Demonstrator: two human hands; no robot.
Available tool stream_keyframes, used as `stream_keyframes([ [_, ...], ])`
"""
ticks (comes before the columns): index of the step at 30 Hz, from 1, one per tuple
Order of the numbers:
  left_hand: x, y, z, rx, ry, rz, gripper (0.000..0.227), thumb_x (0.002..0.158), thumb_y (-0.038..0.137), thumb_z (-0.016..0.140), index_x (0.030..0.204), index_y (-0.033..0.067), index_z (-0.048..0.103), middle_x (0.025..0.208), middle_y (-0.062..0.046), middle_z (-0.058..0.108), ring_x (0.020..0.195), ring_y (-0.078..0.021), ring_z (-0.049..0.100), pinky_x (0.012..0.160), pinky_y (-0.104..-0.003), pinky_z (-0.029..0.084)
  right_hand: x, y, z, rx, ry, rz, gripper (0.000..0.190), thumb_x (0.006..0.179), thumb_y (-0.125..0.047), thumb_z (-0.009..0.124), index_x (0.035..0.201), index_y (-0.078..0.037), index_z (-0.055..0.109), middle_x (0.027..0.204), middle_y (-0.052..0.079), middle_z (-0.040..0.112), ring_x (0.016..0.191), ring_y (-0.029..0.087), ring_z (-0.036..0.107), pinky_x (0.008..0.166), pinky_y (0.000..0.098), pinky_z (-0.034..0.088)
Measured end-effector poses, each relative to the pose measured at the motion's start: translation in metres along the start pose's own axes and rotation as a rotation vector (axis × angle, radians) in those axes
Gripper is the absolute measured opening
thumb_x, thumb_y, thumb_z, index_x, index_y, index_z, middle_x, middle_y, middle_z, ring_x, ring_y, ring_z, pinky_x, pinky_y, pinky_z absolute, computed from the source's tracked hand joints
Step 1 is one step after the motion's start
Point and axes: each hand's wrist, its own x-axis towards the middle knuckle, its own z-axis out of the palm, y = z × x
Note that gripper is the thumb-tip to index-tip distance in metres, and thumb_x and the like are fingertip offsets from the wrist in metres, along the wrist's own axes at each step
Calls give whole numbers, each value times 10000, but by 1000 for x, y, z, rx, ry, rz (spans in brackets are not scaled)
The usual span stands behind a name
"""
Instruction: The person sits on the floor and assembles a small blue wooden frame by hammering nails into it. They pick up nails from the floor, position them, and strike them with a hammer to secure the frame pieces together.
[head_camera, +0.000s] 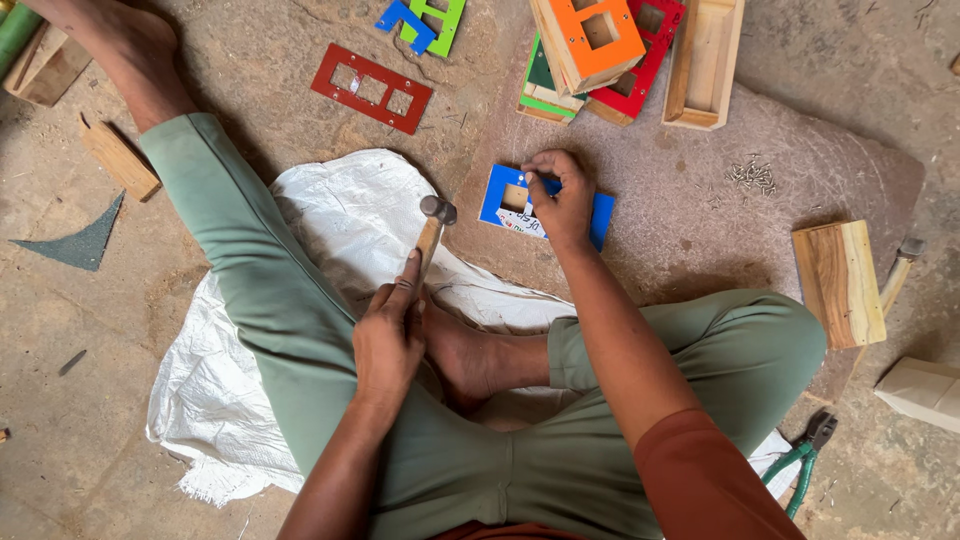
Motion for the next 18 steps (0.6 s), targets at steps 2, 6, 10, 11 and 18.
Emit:
stream_keyframes([
  [2, 0, -1, 2, -3, 9, 23, 598, 934, 66, 660, 1494, 241, 543, 1116, -189, 708, 968, -388, 699, 806, -443, 565, 1, 3, 0, -5, -2, -12, 187, 886, 98, 700, 1041, 17, 634, 1009, 131, 764, 977, 208, 753, 896, 321, 563],
  [6, -2, -4, 4, 0, -53, -49, 592, 923, 78, 665, 1472, 269, 555, 1231, -199, 695, 1068, -398, 684, 868, -439, 568, 0, 6, 2, -54, 2, -7, 201, 870, 95, 706, 1042, 11, 645, 989, 124, 772, 966, 203, 763, 884, 317, 568],
  [10, 0, -6, 7, 8, -31, 14, 625, 907, 32, 654, 1484, 247, 547, 1302, -238, 651, 1237, -404, 614, 958, -447, 536, 2, 5, 3, -70, 9, -10, 189, 870, 82, 717, 1032, 9, 654, 982, 124, 773, 953, 208, 763, 887, 321, 571],
  [11, 1, -7, 8, 4, -39, 10, 639, 898, 21, 651, 1487, 244, 542, 1318, -242, 642, 1261, -403, 598, 978, -448, 526, 2, 4, 3, -81, 6, -8, 181, 867, 75, 719, 1025, 8, 660, 980, 122, 773, 950, 209, 762, 888, 322, 572],
  [18, 2, -9, 10, 6, -72, -8, 690, 858, -11, 650, 1490, 240, 531, 1357, -244, 619, 1298, -404, 569, 1009, -451, 508, 2, -4, 1, -191, 9, 23, 73, 895, -23, 738, 966, -6, 743, 943, 125, 768, 872, 242, 741, 828, 342, 561],
])
